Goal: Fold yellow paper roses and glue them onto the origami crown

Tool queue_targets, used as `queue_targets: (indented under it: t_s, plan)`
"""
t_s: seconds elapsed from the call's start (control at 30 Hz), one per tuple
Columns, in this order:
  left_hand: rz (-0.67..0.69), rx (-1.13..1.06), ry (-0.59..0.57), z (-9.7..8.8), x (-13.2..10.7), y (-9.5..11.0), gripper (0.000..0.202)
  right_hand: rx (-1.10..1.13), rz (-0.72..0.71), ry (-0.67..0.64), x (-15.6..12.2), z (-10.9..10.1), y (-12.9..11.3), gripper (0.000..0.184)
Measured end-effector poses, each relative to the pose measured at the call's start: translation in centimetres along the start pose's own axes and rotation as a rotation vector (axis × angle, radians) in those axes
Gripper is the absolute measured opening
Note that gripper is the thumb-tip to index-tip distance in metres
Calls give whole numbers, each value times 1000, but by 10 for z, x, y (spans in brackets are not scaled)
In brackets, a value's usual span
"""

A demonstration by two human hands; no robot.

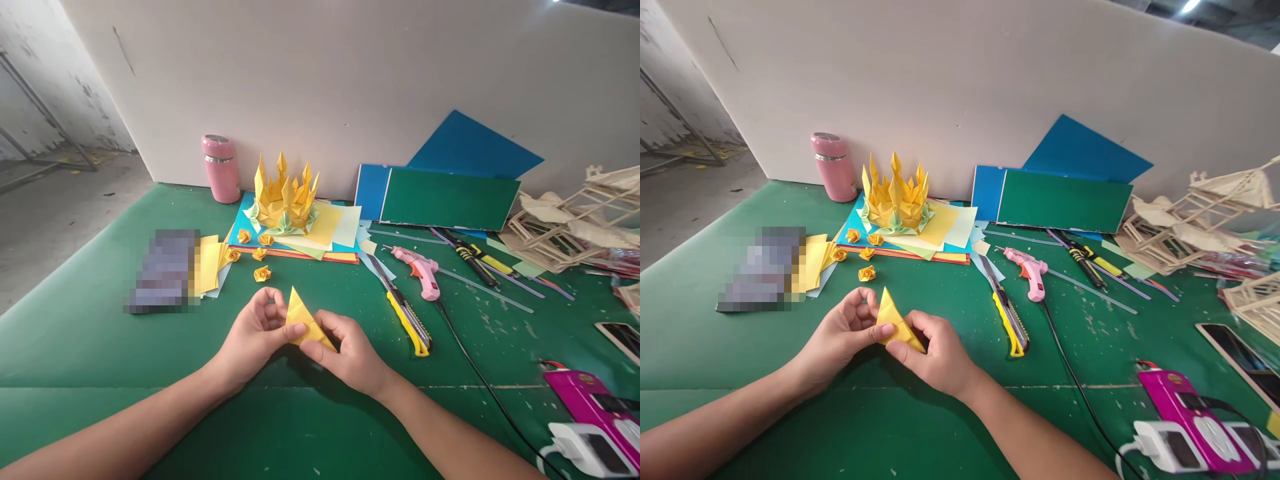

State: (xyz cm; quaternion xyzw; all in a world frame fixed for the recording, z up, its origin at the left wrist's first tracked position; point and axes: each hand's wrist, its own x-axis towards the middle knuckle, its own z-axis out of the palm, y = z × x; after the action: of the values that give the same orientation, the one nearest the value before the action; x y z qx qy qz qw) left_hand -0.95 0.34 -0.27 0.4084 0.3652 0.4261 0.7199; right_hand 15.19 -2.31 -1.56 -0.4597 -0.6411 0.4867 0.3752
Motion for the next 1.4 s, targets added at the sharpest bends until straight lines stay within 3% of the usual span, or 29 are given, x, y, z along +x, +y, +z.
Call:
queue_targets:
  t_s: [0.13,0.4,0.57,0.7,0.8,0.93,1.1,1.4]
  plan:
    - [-2,-11,5,-1,1,0,45,14,28,38,0,2,-1,37]
    - [-32,54,7,-5,4,2,45,188,39,-49,2,-4,3,39]
    - [179,472,83,-12,6,-1,23,-14,-75,132,2,-2,4,27]
    - [389,704,164,-15,5,-4,17,-41,-153,247,1,-2,6,16]
    - [310,693,132,-13,2,-3,13,-64,-190,302,1,-2,8,15]
    - [161,441,29,-9,-2,1,19,-101,-277,335,3,-4,10,14]
    - [63,163,-110,-13,-1,5,36,-107,-282,347,4,-7,9,20]
    - [-90,154,89,-12,7,3,32,-108,-276,298,4,-7,12,18]
